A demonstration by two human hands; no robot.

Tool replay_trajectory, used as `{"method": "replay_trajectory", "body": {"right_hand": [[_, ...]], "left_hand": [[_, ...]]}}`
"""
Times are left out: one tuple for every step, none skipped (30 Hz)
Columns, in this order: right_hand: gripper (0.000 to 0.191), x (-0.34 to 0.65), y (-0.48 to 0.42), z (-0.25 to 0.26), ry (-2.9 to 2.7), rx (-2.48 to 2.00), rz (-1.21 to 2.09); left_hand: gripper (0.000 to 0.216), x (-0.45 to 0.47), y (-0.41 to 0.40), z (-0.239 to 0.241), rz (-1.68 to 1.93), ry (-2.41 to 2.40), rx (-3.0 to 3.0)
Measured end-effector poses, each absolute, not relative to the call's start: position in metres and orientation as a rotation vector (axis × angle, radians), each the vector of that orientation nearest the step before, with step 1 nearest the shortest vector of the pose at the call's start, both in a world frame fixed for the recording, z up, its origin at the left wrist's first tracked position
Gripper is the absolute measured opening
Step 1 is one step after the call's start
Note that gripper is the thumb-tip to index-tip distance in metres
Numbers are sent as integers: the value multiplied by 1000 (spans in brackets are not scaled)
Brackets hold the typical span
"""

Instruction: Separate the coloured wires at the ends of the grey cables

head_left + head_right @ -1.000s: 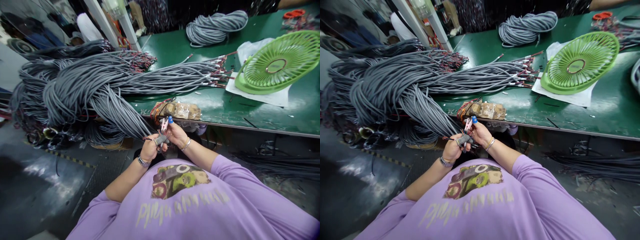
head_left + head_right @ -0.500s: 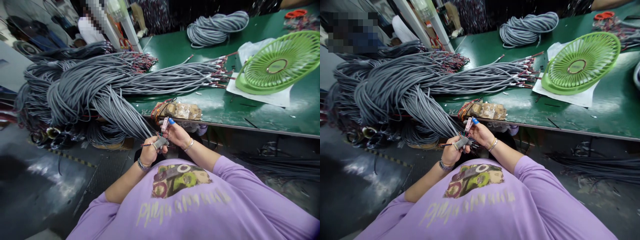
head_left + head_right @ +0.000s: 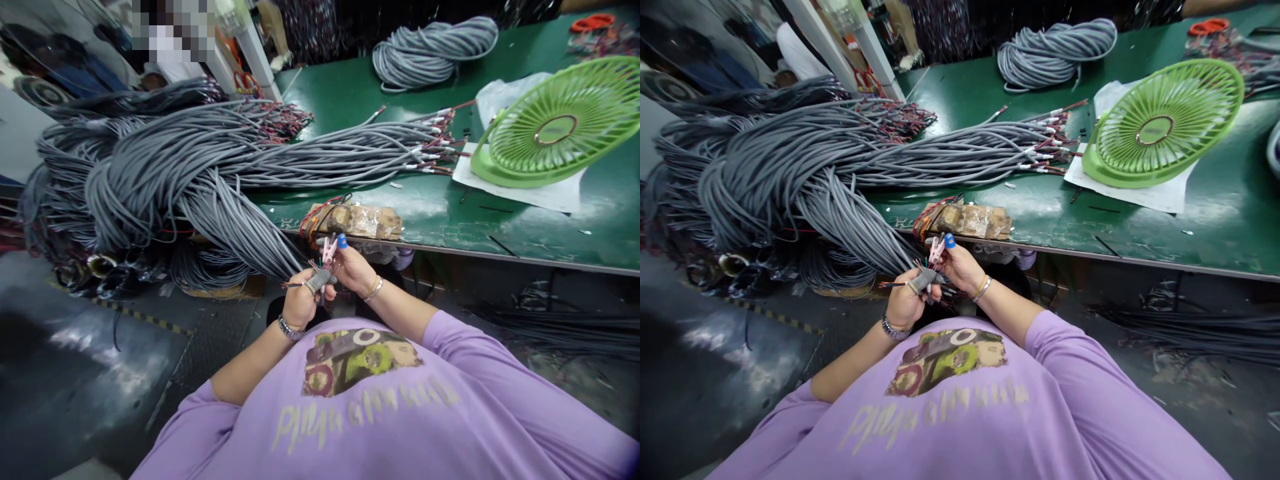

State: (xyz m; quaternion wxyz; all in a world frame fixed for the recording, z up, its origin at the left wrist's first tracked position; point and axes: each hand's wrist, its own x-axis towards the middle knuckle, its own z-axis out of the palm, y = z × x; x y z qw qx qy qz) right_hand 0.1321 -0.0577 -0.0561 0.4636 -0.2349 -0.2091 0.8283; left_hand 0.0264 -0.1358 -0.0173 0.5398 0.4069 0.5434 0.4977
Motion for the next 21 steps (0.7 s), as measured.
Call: {"method": "replay_trajectory", "body": {"right_hand": [[46,131,-57,-55,-464,-574,2044],[44,131,-57,-53,-429,-572,2046],[43,130,-56,-52,-405,-570,2045],[42,130,-56,-52,-390,-566,2045],[42,130,-57,-52,-382,-561,2048],[42,130,-57,-52,-376,-559,2054],[42,130,-57,-51,-370,-559,2064],[42,131,-58,-51,-360,-561,2076],[42,132,-59,-50,-349,-562,2093],[42,134,-59,-50,-338,-560,2111],[43,136,-59,-49,-332,-556,2131],[44,137,-59,-48,-333,-550,2151],[44,139,-59,-48,-342,-542,2170],[44,141,-59,-48,-358,-535,2186],[43,142,-59,-48,-379,-530,2198],[41,143,-59,-49,-403,-527,2199],[39,143,-59,-50,-431,-526,2187],[36,143,-59,-52,-465,-526,2161],[35,143,-60,-53,-502,-526,2124],[36,142,-62,-54,-542,-528,2082],[38,141,-63,-55,-585,-532,2038]], "left_hand": [[34,27,-135,-18,1180,1298,967],[35,27,-135,-18,1177,1306,966],[35,27,-134,-19,1171,1314,967],[35,26,-134,-19,1164,1322,970],[35,26,-134,-20,1157,1329,972],[35,26,-134,-21,1153,1332,974],[34,25,-135,-22,1153,1332,978],[34,24,-136,-22,1153,1330,983],[34,24,-137,-23,1156,1325,992],[34,23,-138,-23,1159,1317,1006],[34,22,-140,-23,1163,1309,1022],[34,21,-142,-23,1170,1302,1039],[34,21,-144,-23,1180,1297,1054],[33,20,-146,-23,1195,1293,1064],[32,20,-147,-23,1214,1291,1069],[31,20,-149,-22,1233,1291,1069],[31,20,-149,-21,1253,1292,1066],[31,21,-150,-21,1269,1293,1060],[31,22,-149,-20,1282,1295,1052],[31,22,-149,-20,1293,1294,1044],[31,23,-147,-19,1303,1291,1035]]}}
